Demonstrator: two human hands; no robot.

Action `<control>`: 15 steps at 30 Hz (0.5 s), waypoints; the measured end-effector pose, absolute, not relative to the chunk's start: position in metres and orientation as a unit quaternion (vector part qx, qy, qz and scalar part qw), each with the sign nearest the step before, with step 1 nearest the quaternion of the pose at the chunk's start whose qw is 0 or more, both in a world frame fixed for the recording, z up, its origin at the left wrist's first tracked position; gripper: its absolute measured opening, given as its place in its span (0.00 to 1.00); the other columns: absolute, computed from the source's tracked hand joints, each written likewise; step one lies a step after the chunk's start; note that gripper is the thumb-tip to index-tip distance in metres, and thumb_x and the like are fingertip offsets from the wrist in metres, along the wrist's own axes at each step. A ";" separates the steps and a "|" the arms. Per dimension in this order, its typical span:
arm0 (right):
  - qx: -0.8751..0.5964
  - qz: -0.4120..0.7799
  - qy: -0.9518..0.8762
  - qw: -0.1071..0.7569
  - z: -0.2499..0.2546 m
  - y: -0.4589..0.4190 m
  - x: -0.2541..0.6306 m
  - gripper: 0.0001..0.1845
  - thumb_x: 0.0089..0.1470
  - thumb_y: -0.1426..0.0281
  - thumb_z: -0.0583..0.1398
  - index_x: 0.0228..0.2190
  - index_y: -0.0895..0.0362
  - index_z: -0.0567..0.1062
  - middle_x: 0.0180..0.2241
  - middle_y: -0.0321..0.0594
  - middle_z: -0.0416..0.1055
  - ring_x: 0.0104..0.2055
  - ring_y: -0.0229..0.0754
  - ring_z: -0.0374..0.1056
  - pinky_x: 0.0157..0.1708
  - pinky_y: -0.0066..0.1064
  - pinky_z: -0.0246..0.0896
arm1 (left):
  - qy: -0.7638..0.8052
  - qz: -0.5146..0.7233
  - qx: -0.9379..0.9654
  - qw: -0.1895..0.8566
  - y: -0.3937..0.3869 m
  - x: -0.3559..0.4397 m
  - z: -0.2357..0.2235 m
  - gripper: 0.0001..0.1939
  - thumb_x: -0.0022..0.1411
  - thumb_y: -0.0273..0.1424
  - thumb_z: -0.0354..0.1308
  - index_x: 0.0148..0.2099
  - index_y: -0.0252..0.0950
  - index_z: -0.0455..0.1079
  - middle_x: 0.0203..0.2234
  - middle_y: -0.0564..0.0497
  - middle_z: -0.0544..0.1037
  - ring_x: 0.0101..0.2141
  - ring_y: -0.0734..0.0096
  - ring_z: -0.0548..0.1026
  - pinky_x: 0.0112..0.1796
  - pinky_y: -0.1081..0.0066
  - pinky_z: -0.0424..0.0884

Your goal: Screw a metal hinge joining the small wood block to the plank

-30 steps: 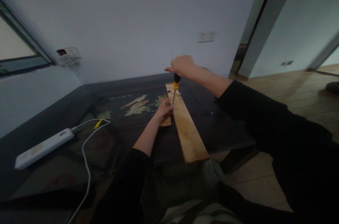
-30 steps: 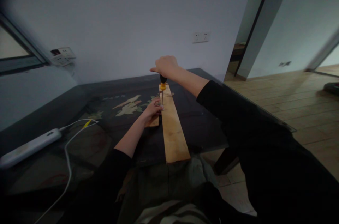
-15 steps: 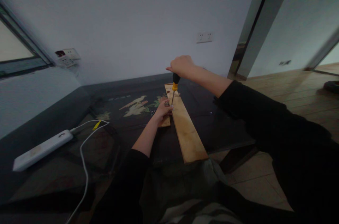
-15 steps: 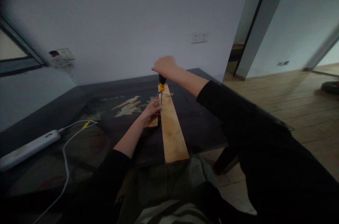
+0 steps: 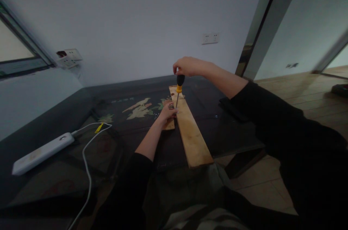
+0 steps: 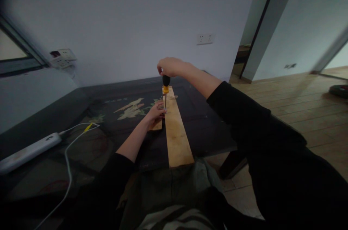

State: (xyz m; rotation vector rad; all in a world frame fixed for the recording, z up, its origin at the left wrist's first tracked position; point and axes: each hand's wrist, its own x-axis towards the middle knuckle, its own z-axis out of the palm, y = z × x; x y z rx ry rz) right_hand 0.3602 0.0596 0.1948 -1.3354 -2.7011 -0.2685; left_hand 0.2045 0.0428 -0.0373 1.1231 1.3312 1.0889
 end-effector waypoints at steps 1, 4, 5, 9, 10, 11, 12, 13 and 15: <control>-0.447 -0.103 -0.886 0.065 0.192 0.058 0.358 0.21 0.63 0.60 0.58 0.51 0.58 0.80 0.46 0.51 0.78 0.47 0.49 0.72 0.43 0.37 0.60 | 0.554 0.455 0.467 0.517 0.043 0.205 -0.037 0.29 0.57 0.17 0.63 0.59 0.36 0.64 0.34 0.51 0.76 0.27 0.75 0.76 0.31 0.73 0.76; -0.482 -0.144 -0.860 0.091 0.182 0.053 0.349 0.24 0.66 0.57 0.54 0.51 0.61 0.79 0.48 0.56 0.77 0.51 0.54 0.71 0.46 0.40 0.60 | 0.545 0.462 0.471 0.517 0.043 0.206 -0.038 0.29 0.57 0.17 0.62 0.59 0.36 0.63 0.36 0.51 0.76 0.28 0.76 0.76 0.30 0.74 0.76; -0.491 -0.154 -0.852 0.100 0.179 0.052 0.347 0.26 0.67 0.55 0.53 0.51 0.61 0.79 0.49 0.57 0.76 0.52 0.55 0.70 0.47 0.40 0.60 | 0.542 0.462 0.472 0.519 0.042 0.206 -0.038 0.28 0.58 0.17 0.61 0.60 0.36 0.63 0.35 0.51 0.76 0.27 0.76 0.76 0.30 0.74 0.76; -0.506 -0.166 -0.837 0.125 0.175 0.056 0.343 0.33 0.68 0.50 0.47 0.50 0.62 0.78 0.48 0.58 0.76 0.51 0.56 0.70 0.47 0.42 0.60 | 0.544 0.452 0.476 0.522 0.043 0.207 -0.040 0.29 0.60 0.17 0.60 0.61 0.36 0.63 0.33 0.52 0.76 0.26 0.76 0.76 0.29 0.74 0.75; -0.506 -0.161 -0.838 0.124 0.176 0.058 0.345 0.34 0.68 0.49 0.47 0.50 0.62 0.78 0.47 0.58 0.76 0.50 0.55 0.71 0.46 0.41 0.60 | 0.547 0.450 0.476 0.522 0.043 0.207 -0.040 0.29 0.60 0.17 0.60 0.61 0.37 0.63 0.33 0.52 0.76 0.26 0.76 0.76 0.29 0.74 0.75; -0.501 -0.151 -0.844 0.119 0.178 0.060 0.347 0.34 0.67 0.48 0.49 0.50 0.62 0.79 0.47 0.57 0.76 0.49 0.54 0.71 0.45 0.41 0.60 | 0.548 0.450 0.475 0.521 0.043 0.206 -0.041 0.29 0.60 0.17 0.60 0.62 0.37 0.63 0.33 0.52 0.76 0.26 0.76 0.75 0.29 0.74 0.75; -0.492 -0.136 -0.853 0.108 0.180 0.062 0.350 0.32 0.65 0.48 0.52 0.50 0.61 0.79 0.46 0.55 0.77 0.48 0.53 0.71 0.44 0.39 0.60 | 0.550 0.450 0.473 0.521 0.044 0.206 -0.041 0.29 0.60 0.17 0.60 0.62 0.38 0.63 0.33 0.52 0.76 0.26 0.76 0.75 0.29 0.74 0.75; -0.479 -0.118 -0.865 0.093 0.183 0.064 0.353 0.31 0.63 0.48 0.55 0.51 0.59 0.79 0.46 0.53 0.77 0.47 0.51 0.72 0.43 0.38 0.60 | 0.552 0.450 0.471 0.521 0.044 0.206 -0.041 0.29 0.60 0.17 0.60 0.62 0.38 0.63 0.34 0.51 0.76 0.27 0.75 0.76 0.29 0.74 0.75; -0.450 -0.082 -0.887 0.063 0.189 0.066 0.359 0.28 0.60 0.51 0.60 0.52 0.57 0.78 0.45 0.49 0.78 0.44 0.48 0.72 0.42 0.36 0.60 | 0.554 0.453 0.467 0.519 0.044 0.206 -0.041 0.29 0.60 0.17 0.60 0.62 0.38 0.63 0.35 0.50 0.77 0.27 0.75 0.76 0.30 0.72 0.76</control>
